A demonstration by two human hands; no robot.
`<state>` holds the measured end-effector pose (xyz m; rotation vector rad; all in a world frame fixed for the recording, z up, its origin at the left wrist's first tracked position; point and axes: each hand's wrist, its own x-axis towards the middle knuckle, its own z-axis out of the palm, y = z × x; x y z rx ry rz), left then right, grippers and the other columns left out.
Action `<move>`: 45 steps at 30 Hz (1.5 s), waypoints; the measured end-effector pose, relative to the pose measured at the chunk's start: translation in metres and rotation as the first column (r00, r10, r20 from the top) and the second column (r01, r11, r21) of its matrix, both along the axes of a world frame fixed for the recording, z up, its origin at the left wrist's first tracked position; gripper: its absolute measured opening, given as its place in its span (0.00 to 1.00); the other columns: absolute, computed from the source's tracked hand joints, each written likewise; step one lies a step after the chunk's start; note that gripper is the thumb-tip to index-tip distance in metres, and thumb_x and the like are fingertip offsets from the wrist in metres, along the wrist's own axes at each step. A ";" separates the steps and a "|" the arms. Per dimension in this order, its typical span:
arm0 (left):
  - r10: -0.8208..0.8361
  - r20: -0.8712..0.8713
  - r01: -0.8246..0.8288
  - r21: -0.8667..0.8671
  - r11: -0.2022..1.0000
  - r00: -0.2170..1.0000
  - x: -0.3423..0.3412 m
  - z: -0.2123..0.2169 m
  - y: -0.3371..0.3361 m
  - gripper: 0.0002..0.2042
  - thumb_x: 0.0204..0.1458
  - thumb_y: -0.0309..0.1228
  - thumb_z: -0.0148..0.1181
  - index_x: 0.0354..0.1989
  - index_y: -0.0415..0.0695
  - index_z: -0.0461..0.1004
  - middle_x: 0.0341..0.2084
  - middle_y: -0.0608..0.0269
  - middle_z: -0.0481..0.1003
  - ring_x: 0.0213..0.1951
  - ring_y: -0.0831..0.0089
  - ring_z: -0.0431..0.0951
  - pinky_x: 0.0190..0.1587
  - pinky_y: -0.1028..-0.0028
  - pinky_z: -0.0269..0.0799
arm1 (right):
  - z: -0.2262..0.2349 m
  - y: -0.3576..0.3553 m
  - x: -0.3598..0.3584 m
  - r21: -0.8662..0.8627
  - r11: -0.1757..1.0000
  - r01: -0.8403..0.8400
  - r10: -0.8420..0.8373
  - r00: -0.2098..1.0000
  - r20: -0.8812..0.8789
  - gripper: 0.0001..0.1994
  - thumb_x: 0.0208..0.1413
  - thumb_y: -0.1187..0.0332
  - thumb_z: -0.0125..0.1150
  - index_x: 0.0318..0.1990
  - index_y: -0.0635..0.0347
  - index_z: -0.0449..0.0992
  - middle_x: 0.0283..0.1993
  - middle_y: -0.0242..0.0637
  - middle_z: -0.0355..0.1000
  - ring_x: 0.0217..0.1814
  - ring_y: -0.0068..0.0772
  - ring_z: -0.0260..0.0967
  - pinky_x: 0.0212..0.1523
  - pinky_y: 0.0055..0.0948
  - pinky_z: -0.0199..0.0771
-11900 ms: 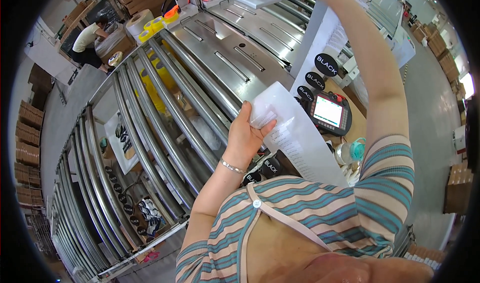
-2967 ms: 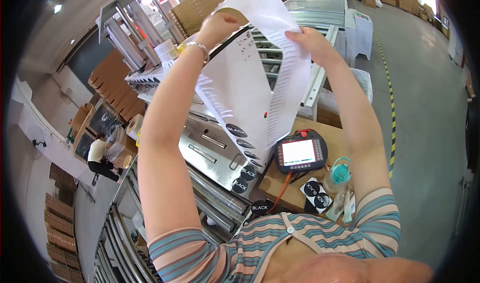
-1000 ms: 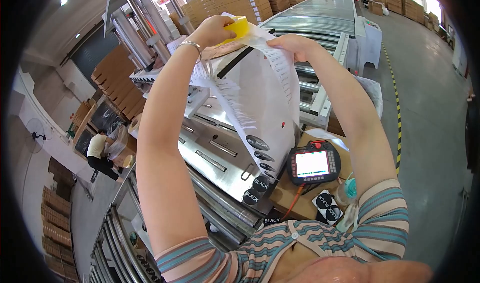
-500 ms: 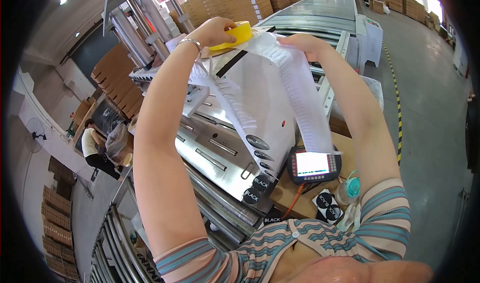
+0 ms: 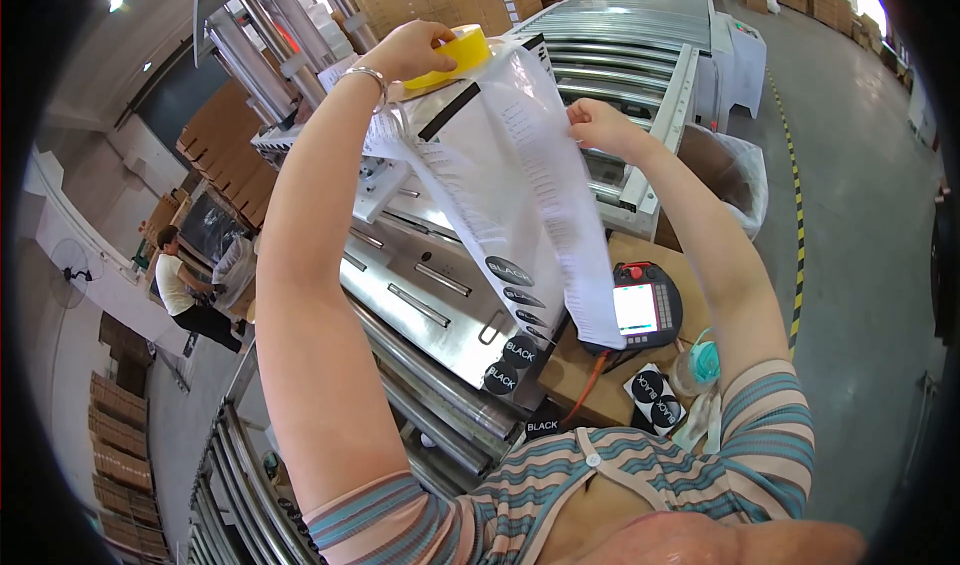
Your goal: Applying labels and packing lists to plastic containers on a factory floor.
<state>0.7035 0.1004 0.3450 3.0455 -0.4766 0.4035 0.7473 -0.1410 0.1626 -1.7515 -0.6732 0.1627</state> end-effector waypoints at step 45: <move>-0.044 0.236 0.038 0.032 0.999 0.971 0.010 0.014 0.002 0.19 0.38 0.36 0.62 0.41 0.40 0.74 0.35 0.53 0.75 0.35 0.62 0.75 0.43 0.71 0.69 | 0.026 0.028 -0.029 -0.035 0.789 0.613 -0.532 0.712 0.458 0.12 0.36 0.61 0.53 0.20 0.61 0.74 0.24 0.47 0.72 0.29 0.47 0.70 0.32 0.37 0.70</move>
